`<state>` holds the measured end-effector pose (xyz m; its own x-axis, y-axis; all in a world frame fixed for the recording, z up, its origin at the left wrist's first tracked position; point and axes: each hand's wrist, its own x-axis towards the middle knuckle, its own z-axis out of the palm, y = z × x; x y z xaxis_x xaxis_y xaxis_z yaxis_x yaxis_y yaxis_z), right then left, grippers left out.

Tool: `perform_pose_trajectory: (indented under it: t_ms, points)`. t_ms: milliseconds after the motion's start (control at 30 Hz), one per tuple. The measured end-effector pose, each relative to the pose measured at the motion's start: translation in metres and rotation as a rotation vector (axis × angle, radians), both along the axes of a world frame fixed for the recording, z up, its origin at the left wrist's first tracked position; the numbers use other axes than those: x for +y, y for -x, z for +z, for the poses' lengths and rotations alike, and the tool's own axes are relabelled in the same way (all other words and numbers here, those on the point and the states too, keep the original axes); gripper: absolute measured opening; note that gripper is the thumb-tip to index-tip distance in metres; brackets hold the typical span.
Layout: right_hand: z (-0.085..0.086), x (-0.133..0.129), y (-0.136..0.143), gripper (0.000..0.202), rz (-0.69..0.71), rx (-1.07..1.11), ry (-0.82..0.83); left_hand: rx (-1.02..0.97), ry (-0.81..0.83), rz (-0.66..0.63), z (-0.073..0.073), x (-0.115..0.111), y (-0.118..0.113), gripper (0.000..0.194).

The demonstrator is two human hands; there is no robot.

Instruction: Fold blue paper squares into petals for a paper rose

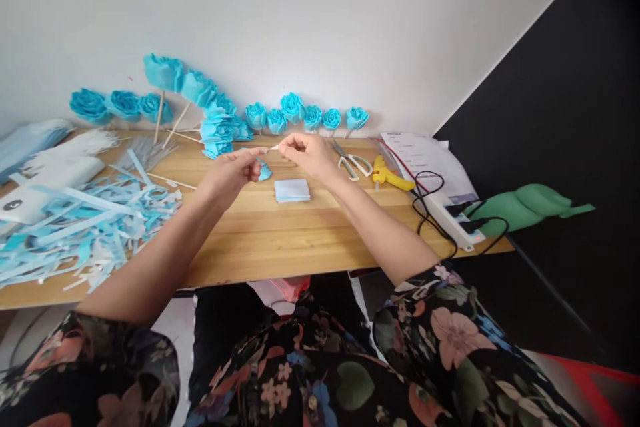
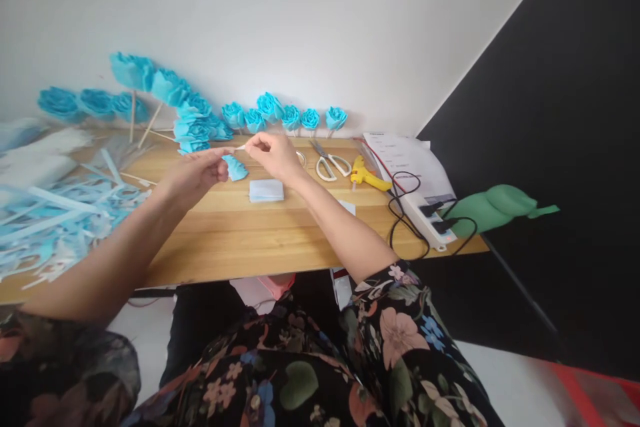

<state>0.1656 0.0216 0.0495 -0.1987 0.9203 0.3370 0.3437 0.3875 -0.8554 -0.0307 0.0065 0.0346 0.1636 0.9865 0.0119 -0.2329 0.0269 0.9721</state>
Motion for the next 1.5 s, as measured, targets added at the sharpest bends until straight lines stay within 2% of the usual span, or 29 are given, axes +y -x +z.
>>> perform_pose_trajectory:
  t_ms: [100,200,267,333,500,633,800,967,1133,1267,1400,1500]
  points:
    - [-0.005,0.020,0.011,0.012,-0.023,0.167,0.085,-0.066,-0.027,0.198,0.006,0.002,0.024,0.015]
    - [-0.017,0.046,0.020,0.013,-0.043,0.245,0.195,-0.103,-0.074,0.350,0.001,0.004,0.044,0.012]
    - [-0.028,0.063,0.028,0.014,-0.005,0.182,0.236,-0.100,-0.094,0.380,-0.004,0.004,0.050,0.012]
    - [-0.040,0.079,0.037,0.013,0.075,0.086,0.207,-0.098,-0.116,0.388,-0.010,0.003,0.052,0.013]
    - [-0.063,0.106,0.055,0.035,0.223,-0.097,0.058,-0.116,-0.133,0.411,-0.014,0.003,0.052,0.017]
    - [-0.077,0.119,0.061,0.048,0.285,-0.193,0.040,-0.104,-0.110,0.429,-0.014,0.005,0.054,0.018]
    - [-0.082,0.121,0.062,0.046,0.297,-0.206,0.057,-0.104,-0.103,0.430,-0.018,0.008,0.056,0.020]
    - [-0.066,0.100,0.048,0.043,0.299,-0.117,0.107,-0.055,-0.111,0.422,-0.026,0.012,0.055,0.021]
    - [-0.055,0.087,0.035,0.046,0.275,-0.120,0.030,0.034,-0.139,0.445,-0.030,0.013,0.050,0.025]
    - [-0.064,0.094,0.040,0.048,0.324,-0.175,0.053,0.031,-0.151,0.470,-0.033,0.014,0.052,0.026]
    - [-0.075,0.108,0.052,0.047,0.312,-0.317,-0.030,0.027,-0.147,0.501,-0.035,0.018,0.058,0.024]
    - [-0.079,0.115,0.057,0.052,0.355,-0.397,-0.078,0.021,-0.145,0.494,-0.034,0.019,0.060,0.025]
